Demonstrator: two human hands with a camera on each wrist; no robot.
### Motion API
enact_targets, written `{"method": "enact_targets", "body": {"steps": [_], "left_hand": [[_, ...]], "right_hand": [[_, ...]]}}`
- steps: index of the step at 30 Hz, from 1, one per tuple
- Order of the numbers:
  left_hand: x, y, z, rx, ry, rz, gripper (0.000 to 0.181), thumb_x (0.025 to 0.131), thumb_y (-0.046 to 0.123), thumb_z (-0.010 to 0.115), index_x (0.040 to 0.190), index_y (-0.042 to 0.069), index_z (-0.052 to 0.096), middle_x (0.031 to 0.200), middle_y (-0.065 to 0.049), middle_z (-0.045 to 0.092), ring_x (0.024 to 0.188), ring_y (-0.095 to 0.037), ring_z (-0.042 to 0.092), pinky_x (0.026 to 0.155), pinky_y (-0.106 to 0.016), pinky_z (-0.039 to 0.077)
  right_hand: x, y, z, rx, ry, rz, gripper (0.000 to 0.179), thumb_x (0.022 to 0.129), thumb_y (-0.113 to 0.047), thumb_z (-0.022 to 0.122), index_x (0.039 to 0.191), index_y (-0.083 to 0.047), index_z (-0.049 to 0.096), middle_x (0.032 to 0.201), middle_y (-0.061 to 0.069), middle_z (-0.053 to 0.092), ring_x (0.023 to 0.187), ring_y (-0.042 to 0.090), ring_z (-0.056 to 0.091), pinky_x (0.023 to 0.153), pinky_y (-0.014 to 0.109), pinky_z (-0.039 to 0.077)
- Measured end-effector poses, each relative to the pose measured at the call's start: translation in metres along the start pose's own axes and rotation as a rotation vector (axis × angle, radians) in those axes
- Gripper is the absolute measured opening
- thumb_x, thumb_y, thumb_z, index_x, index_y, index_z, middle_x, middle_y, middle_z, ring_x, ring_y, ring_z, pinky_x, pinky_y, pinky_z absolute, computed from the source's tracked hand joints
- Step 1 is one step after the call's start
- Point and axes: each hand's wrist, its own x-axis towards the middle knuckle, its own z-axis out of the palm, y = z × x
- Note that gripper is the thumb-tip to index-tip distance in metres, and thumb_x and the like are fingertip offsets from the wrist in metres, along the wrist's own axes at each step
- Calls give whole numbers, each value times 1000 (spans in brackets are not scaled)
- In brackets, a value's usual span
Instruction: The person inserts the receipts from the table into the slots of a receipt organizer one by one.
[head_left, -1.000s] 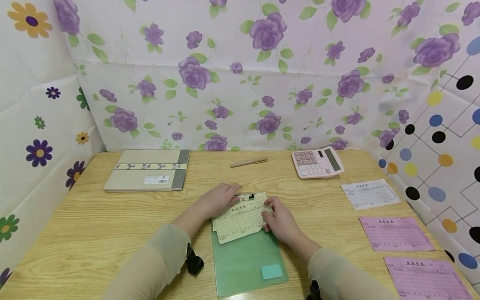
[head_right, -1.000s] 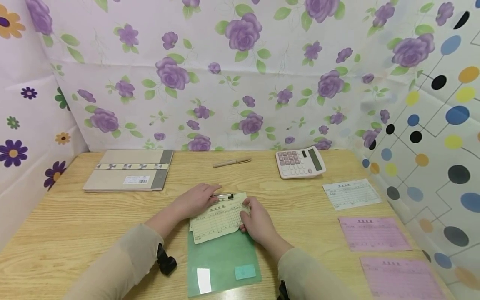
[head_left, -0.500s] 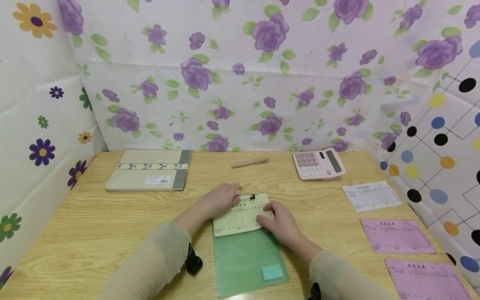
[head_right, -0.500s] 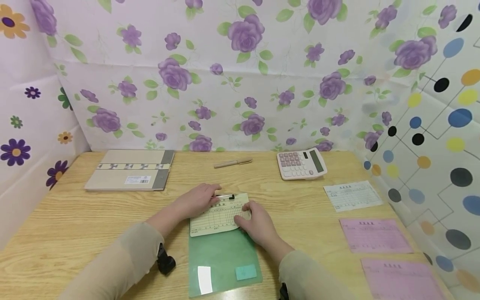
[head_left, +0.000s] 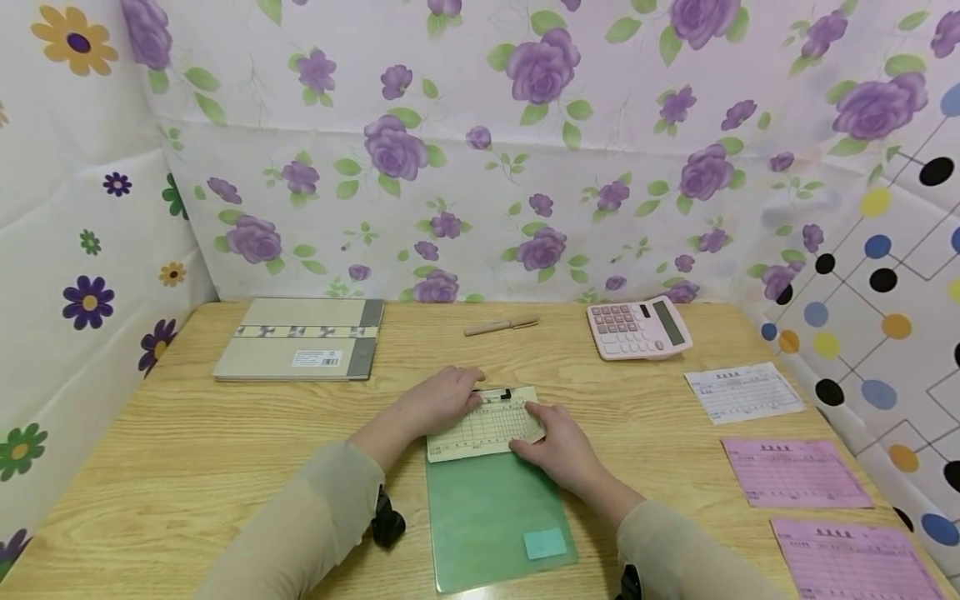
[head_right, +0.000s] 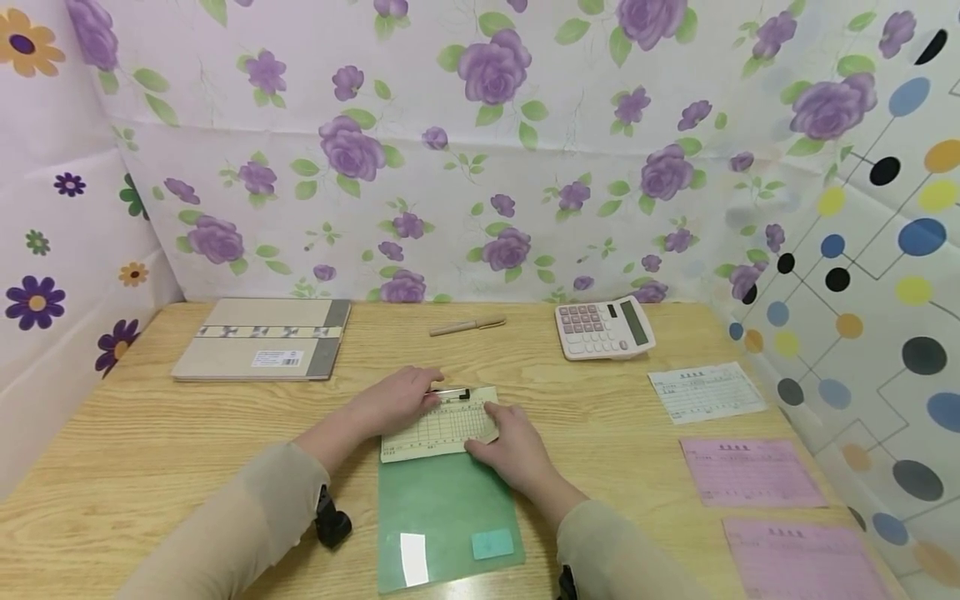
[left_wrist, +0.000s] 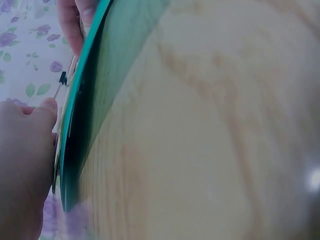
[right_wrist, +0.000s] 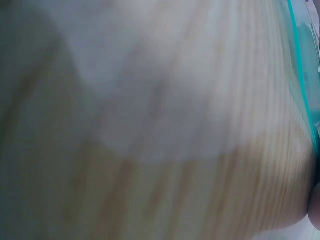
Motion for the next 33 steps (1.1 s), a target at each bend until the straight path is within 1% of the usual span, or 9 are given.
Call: {"method": "enact_targets", "body": {"steps": [9,14,18,20,21,24,27,31,33], "left_hand": [[-1,0,-2,14,6,9,46,100,30,44,137,3,41,133,-14,49,124,-28,44,103,-39,36],[1,1,0,97,-9,42,46,99,31,46,137,5,41,125,-12,53,119,-27,47,102,-38,37],[-1,2,3,155,-15,72,50,99,31,48,139,4,38,124,-13,54,118,-28,48,102,-38,37],[-2,3,5,165,-12,78,53,99,32,48,142,3,35,125,-14,53,119,-28,47,102,-37,36],[-2,3,6,160,-4,77,54,99,32,48,142,3,34,126,-14,52,120,-28,47,103,-37,36],[0,3,10,128,13,57,59,98,36,49,144,4,32,131,-14,50,123,-28,44,105,-37,33],[1,-3,14,40,63,23,62,95,36,53,143,2,34,127,-13,52,123,-28,44,105,-38,33],[-4,-13,19,-101,176,29,61,92,33,59,138,-3,39,106,-7,57,115,-27,49,98,-41,38],[-7,-14,19,-130,208,53,61,92,34,59,137,-3,40,101,-4,56,111,-26,50,94,-41,40]], "right_hand": [[3,-4,-2,-24,-6,14,65,81,-35,73,134,-7,50,97,8,50,69,17,44,59,29,40],[4,-4,-3,-51,-27,19,63,81,-35,73,133,-7,52,97,7,51,70,16,44,62,30,41],[3,-3,-4,-53,-67,15,64,81,-35,72,134,-5,51,98,9,51,66,14,48,62,29,43],[3,-3,-5,-34,-96,13,63,83,-32,71,135,-4,49,103,13,52,59,15,52,57,30,46],[2,-3,-6,-38,-104,5,62,83,-30,70,135,-3,49,106,15,53,62,17,56,60,33,49],[2,-3,-12,-95,-106,-50,57,85,-26,70,132,1,51,117,21,55,84,29,63,77,42,51],[0,-5,-15,-208,-93,-127,54,85,-27,69,128,3,54,122,21,58,112,35,54,96,47,42],[-5,-8,-16,-285,-100,-162,55,87,-32,67,128,2,54,122,19,59,113,35,54,96,46,41],[-8,-8,-17,-305,-100,-151,55,87,-33,67,129,0,54,122,18,59,113,35,54,96,46,41]]}}
